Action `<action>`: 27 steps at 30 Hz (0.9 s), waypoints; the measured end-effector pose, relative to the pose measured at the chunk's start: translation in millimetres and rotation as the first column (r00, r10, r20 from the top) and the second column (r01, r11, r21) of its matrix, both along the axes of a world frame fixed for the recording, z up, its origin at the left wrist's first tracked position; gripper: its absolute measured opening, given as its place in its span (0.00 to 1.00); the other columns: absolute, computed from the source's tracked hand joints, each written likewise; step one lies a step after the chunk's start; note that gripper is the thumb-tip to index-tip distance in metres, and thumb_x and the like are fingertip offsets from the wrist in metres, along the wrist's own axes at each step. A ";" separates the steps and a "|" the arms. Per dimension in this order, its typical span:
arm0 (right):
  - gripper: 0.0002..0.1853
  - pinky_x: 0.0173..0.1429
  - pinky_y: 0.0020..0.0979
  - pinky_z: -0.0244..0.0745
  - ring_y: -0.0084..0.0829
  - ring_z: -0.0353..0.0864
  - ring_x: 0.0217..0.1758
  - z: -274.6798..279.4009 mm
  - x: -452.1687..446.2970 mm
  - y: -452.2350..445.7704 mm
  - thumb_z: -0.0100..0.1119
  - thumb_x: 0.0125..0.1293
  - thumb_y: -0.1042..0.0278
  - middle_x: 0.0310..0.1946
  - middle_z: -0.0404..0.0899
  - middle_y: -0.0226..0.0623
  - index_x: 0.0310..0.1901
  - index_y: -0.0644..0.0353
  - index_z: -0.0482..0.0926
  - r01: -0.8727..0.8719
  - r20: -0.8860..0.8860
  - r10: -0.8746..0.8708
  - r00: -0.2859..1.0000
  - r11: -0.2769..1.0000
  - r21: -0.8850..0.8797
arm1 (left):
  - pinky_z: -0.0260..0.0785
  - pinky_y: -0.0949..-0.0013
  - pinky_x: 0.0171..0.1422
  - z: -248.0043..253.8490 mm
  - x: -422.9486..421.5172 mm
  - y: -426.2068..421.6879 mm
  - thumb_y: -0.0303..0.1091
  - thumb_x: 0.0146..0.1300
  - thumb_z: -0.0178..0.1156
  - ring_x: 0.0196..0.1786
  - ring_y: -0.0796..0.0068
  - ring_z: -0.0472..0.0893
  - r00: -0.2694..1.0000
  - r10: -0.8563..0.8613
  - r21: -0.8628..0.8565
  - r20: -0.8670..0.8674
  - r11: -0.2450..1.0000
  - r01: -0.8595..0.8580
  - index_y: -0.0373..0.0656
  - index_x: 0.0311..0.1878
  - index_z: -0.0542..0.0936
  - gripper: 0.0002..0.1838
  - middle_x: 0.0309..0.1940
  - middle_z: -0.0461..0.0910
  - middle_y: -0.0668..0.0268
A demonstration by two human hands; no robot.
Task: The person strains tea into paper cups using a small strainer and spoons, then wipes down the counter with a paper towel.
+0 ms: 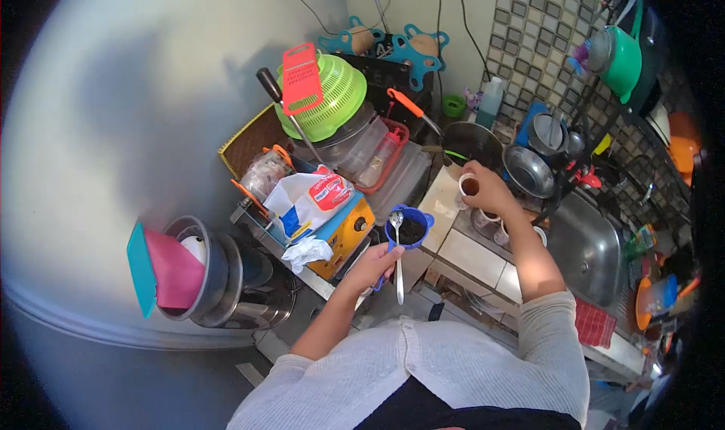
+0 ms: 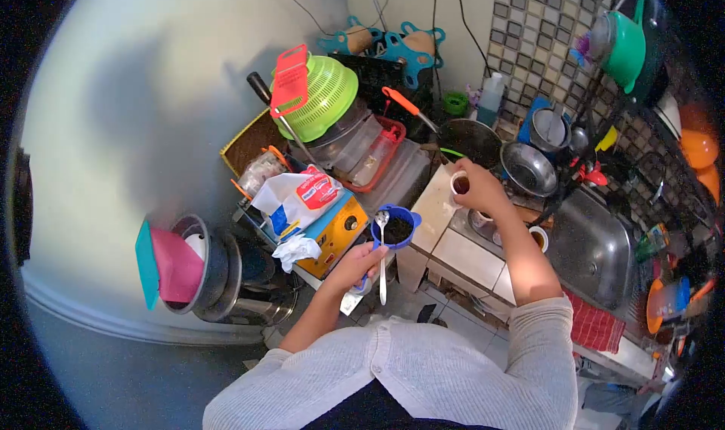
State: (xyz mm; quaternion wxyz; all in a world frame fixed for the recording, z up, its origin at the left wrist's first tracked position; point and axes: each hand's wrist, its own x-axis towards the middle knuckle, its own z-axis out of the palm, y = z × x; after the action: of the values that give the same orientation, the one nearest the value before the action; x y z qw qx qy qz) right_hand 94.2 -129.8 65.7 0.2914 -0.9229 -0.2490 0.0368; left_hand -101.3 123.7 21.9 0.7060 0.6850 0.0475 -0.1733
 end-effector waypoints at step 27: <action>0.27 0.44 0.40 0.70 0.50 0.77 0.41 -46.3 -152.5 -158.1 0.72 0.41 0.67 0.34 0.76 0.49 0.40 0.59 0.65 0.390 0.055 -0.388 0.920 0.921 -0.027 | 0.51 0.81 0.25 -33.1 60.7 -37.8 0.45 0.69 0.50 0.19 0.89 0.61 0.989 -0.115 -0.050 0.087 0.992 0.120 0.45 0.32 0.72 0.15 0.15 0.64 0.78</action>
State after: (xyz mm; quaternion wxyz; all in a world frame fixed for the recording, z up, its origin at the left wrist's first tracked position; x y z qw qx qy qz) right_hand -58.3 -287.9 19.4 0.2692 -0.9599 -0.0672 -0.0396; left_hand -40.6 86.0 -11.2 0.7144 0.6737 -0.0276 -0.1869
